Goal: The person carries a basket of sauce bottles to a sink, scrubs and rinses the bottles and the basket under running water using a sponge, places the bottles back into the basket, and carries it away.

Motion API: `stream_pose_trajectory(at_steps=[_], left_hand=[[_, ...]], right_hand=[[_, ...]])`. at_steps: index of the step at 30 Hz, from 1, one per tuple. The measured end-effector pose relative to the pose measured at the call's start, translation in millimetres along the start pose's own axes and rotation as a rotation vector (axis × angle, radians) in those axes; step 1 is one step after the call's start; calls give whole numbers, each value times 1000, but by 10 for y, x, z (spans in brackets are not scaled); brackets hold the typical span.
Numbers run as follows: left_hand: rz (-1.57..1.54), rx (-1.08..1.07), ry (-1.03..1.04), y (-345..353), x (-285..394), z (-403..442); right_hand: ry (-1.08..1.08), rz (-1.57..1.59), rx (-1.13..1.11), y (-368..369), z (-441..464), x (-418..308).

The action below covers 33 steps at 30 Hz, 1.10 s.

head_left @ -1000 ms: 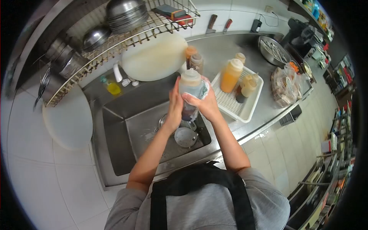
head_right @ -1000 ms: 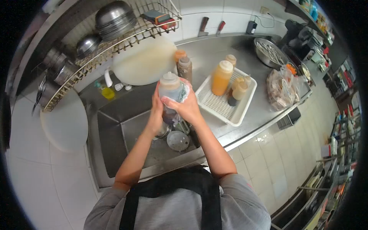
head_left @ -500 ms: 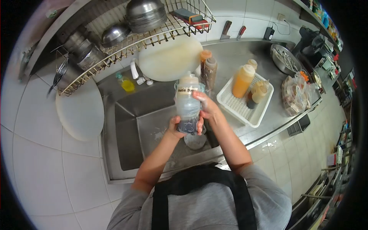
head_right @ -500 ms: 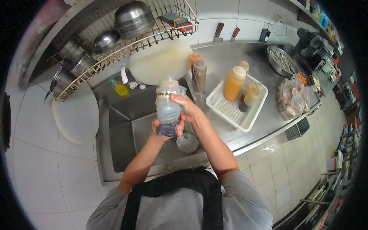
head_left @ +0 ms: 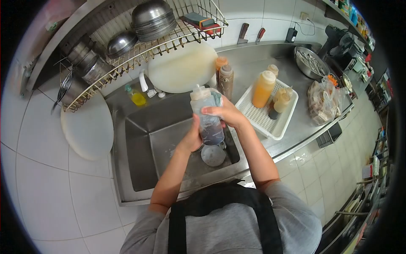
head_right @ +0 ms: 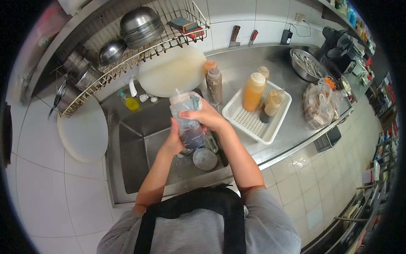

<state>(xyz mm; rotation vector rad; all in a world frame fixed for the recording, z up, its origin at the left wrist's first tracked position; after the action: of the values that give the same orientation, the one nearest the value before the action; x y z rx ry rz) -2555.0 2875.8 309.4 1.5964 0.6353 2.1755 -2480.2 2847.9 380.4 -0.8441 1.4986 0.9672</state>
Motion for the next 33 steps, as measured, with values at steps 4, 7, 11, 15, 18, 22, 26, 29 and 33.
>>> stream_pose_trajectory(at_steps=[4,7,11,15,18,22,26,29,33], left_hand=[[356,502,165,-238,315,103],[522,568,366,-189,512,256],[492,617,463,-313,687,404],[142,554,423,-450,478,465],[66,410,484,-328,518,525],[549,471,639,-189,445,481],[850,445,655,-179,136,611],[969,490,485,-737,-325,960],[1246,486,273,-935,-768,1325]], right_hand=[[-223,-455,559,-178,-112,-134],[-414,-434,766,-83,-275,-217],[-615,-805,939,372,-677,74],[-546,-750,936,245,-770,-5],[-348,-152,629,-293,-419,36],[397,709,420,-373,-305,944],[464,878,437,-558,-373,1691],[378,450,620,-1080,-577,1883],[36,-731,989,-1462,-1083,1033]])
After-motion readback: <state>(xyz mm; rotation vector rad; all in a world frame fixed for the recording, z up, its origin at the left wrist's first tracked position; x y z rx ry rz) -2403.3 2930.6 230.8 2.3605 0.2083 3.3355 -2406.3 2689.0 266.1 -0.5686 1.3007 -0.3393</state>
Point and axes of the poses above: each hand's wrist, its own z-axis towards the middle knuckle, its own y-axis out of the palm, x = y × z, the point moved 10 cm from there along z, towards the middle knuckle, and after that the axes turned 11 degrees about y, right-handed, at the moved point
